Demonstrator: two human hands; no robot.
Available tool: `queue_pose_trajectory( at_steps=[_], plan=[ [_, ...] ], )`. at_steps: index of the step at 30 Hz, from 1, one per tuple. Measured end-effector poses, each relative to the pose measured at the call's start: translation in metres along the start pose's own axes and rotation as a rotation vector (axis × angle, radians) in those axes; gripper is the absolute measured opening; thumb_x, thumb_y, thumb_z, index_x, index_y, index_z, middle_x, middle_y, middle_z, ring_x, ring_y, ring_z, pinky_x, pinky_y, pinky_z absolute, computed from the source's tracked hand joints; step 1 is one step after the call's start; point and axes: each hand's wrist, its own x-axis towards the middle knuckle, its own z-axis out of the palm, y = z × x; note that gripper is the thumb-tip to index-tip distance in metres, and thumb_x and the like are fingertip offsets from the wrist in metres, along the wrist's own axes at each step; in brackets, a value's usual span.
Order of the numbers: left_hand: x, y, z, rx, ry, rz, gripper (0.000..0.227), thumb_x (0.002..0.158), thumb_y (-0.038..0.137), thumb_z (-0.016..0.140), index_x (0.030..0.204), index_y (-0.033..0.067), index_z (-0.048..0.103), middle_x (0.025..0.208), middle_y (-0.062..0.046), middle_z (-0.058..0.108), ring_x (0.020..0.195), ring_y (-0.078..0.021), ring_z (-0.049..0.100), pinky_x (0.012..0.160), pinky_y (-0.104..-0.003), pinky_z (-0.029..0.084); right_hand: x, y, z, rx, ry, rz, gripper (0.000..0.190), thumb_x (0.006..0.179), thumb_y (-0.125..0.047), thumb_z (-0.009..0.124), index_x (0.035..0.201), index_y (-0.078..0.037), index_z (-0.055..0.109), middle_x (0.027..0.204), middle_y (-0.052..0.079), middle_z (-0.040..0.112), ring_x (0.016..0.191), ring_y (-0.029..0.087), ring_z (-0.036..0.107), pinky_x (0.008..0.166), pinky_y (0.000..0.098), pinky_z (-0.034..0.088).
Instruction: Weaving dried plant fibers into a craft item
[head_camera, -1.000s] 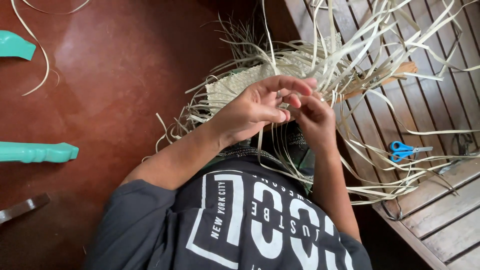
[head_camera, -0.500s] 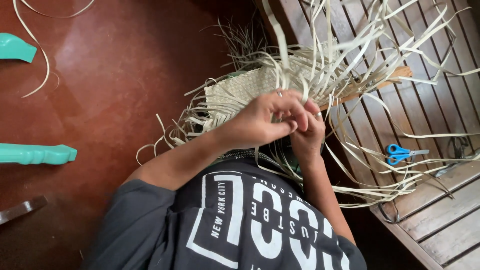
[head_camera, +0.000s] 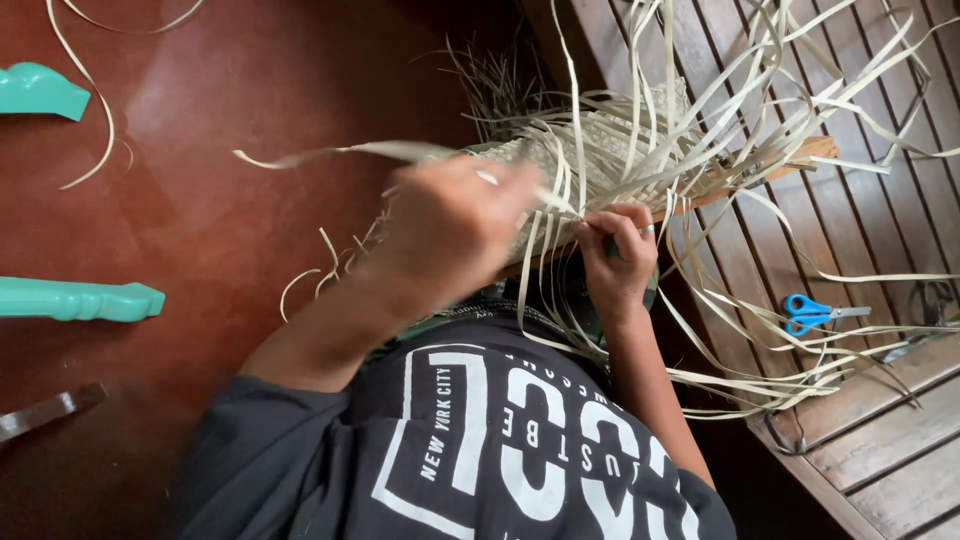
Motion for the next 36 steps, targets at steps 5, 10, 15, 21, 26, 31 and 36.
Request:
queue_pose_trajectory(
  at_steps=[5,10,15,21,26,31,36],
  plan=[
    [-0.001,0.06,0.041,-0.137,-0.023,0.195,0.011,0.083,0.013,0.083,0.088,0.0131,0.073,0.089,-0.009,0.074,0.091,-0.0255,0.07,0.103,-0.057,0.047,0.003,-0.014,-0.008,-0.037,-0.026,-0.104,0.011,0.093,0.013,0.071,0.103,0.008,0.069,0.099,0.015,0.053,0.087,0.025,0.055,0.073,0.0327,0.048],
    [-0.011,0.081,0.071,0.052,-0.237,0.15,0.008,0.087,0.023,0.067,0.08,0.0195,0.068,0.07,0.002,0.067,0.072,-0.0204,0.061,0.084,-0.044,0.045,0.006,-0.022,-0.007,-0.05,-0.034,-0.088,0.015,0.089,0.017,0.068,0.098,0.005,0.069,0.097,0.014,0.052,0.085,0.025,0.054,0.072,0.0325,0.047],
    [-0.011,0.072,0.095,-0.023,-0.114,0.104,0.012,0.085,0.013,0.061,0.073,0.0172,0.063,0.067,-0.002,0.063,0.064,-0.0223,0.057,0.069,-0.041,0.039,0.008,-0.025,-0.006,-0.114,-0.064,-0.05,0.017,0.091,0.018,0.059,0.097,0.004,0.067,0.099,0.015,0.055,0.088,0.027,0.056,0.076,0.0354,0.049],
    [0.008,-0.013,0.099,-0.165,0.234,0.084,0.009,0.061,0.012,0.072,0.067,0.0155,0.065,0.059,-0.012,0.049,0.058,-0.0322,0.048,0.061,-0.05,0.035,0.007,-0.013,-0.007,-0.172,-0.043,-0.063,0.008,0.094,-0.003,0.08,0.099,-0.004,0.073,0.092,0.013,0.057,0.069,0.033,0.059,0.066,0.0415,0.052],
    [0.006,-0.099,0.105,0.207,0.197,-0.009,0.011,0.075,0.022,0.078,0.08,0.0229,0.068,0.073,-0.004,0.055,0.08,-0.0284,0.053,0.077,-0.056,0.037,0.007,-0.011,-0.005,-0.174,-0.071,-0.097,0.004,0.095,-0.008,0.079,0.097,-0.009,0.076,0.093,0.01,0.059,0.072,0.033,0.065,0.066,0.0408,0.056],
    [0.023,-0.027,0.061,-0.09,0.233,-0.038,0.008,0.087,0.006,0.078,0.088,0.0122,0.074,0.086,-0.009,0.06,0.088,-0.0316,0.058,0.093,-0.064,0.037,0.017,-0.03,-0.006,-0.144,-0.106,-0.073,0.01,0.093,-0.003,0.08,0.101,-0.006,0.074,0.092,0.012,0.059,0.065,0.032,0.064,0.058,0.0391,0.055],
    [-0.005,0.026,0.068,-0.44,-0.044,0.122,0.011,0.09,-0.006,0.074,0.087,0.0045,0.071,0.082,-0.012,0.066,0.082,-0.0267,0.068,0.108,-0.055,0.037,0.023,-0.033,-0.004,-0.206,-0.156,-0.104,0.012,0.089,-0.006,0.084,0.094,-0.01,0.074,0.09,0.009,0.062,0.06,0.03,0.062,0.056,0.0409,0.054]
  ],
)
